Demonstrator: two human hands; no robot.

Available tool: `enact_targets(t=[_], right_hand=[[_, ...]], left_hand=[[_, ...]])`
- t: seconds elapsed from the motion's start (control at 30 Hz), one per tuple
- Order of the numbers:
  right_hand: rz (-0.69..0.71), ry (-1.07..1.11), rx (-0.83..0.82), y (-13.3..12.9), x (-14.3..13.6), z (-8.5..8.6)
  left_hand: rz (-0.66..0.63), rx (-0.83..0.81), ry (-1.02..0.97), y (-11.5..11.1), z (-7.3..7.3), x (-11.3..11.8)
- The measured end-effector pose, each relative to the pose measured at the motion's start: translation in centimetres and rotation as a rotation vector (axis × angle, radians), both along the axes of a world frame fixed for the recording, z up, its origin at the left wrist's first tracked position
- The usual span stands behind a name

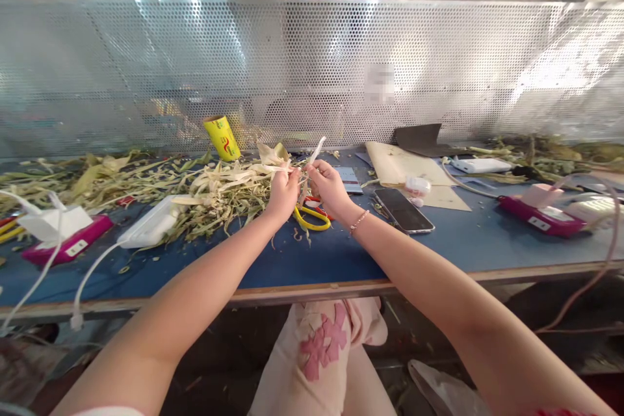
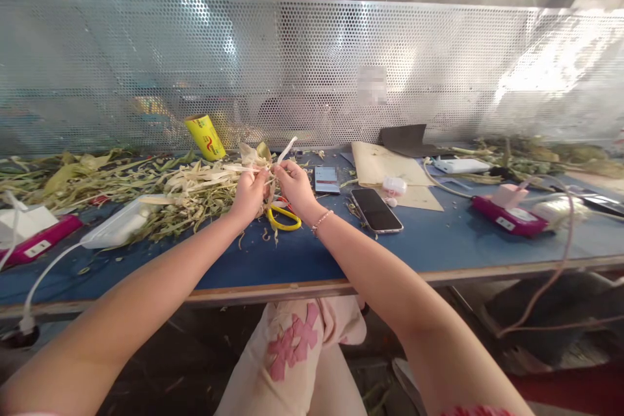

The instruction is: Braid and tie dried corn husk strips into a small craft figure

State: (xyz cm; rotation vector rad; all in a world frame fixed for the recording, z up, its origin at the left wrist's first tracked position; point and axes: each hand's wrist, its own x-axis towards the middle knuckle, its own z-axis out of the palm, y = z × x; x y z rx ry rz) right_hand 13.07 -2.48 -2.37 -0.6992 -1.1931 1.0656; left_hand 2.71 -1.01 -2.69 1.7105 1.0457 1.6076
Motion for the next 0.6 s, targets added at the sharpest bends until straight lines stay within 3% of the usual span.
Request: enact_targets(t=[0.37,0.6], right_hand=[[0.014,0.051,-0.005,-0.1,-0.5,-0.3],[0.003,0.093,-0.058,0.0,0.1,0.0]], left_hand=[[0.039,-0.092,-0.155,-0.2,0.6,-0.1],[-0.096,-0.053,-0.077,-1.5,1.7,-0.4]])
